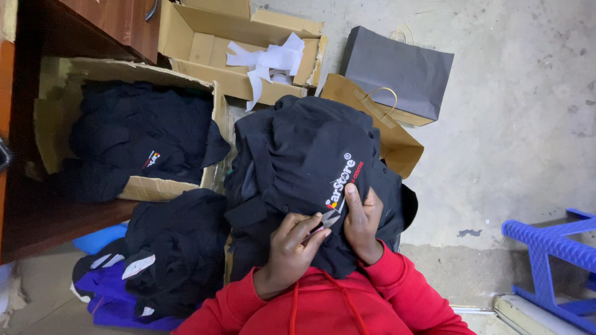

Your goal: The person uses a small pink tool to pick at a logo on a black shirt, then uses scissors to cut a white paper insert out of the shirt's interior.

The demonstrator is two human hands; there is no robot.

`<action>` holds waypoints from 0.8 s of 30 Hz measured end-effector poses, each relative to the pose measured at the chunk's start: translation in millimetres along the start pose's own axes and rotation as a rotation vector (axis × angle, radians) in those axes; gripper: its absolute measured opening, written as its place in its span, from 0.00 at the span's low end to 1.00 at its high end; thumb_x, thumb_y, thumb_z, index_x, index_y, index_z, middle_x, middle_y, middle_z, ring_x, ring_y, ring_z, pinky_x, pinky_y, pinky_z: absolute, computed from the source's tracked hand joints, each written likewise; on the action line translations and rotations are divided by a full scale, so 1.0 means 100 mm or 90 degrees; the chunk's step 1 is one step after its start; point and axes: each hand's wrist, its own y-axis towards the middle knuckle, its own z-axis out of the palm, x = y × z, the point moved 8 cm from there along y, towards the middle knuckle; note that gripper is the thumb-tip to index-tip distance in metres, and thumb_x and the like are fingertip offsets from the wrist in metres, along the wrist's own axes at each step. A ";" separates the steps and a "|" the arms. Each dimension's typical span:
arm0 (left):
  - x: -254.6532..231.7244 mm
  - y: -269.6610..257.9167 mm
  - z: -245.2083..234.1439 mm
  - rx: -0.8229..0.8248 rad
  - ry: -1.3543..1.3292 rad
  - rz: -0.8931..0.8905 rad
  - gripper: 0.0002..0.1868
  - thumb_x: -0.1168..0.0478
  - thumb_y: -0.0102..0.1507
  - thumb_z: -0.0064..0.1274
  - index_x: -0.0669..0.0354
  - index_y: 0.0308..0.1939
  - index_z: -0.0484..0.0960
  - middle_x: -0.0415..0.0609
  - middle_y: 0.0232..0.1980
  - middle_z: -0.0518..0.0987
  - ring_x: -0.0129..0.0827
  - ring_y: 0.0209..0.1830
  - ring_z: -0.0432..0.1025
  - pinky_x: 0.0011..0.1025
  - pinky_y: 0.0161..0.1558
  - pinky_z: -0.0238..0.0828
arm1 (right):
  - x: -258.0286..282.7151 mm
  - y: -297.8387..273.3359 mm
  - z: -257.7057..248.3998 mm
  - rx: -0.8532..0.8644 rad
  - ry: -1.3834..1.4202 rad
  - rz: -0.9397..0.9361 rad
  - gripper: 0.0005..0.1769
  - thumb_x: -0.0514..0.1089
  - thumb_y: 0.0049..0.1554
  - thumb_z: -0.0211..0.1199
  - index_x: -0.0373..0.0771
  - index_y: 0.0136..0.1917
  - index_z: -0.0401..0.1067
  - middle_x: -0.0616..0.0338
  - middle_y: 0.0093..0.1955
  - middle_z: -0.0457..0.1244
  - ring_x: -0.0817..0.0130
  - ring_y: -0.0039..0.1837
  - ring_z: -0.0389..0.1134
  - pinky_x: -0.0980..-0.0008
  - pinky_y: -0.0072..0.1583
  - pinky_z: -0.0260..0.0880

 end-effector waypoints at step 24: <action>0.17 0.04 -0.11 -0.066 0.055 0.009 0.15 0.68 0.64 0.67 0.62 0.53 0.83 0.53 0.43 0.81 0.39 0.40 0.80 0.33 0.45 0.80 | -0.12 -0.02 0.03 0.011 0.100 0.029 0.15 0.47 0.68 0.58 0.33 0.59 0.77 0.58 0.56 0.72 0.72 0.57 0.71 0.68 0.61 0.73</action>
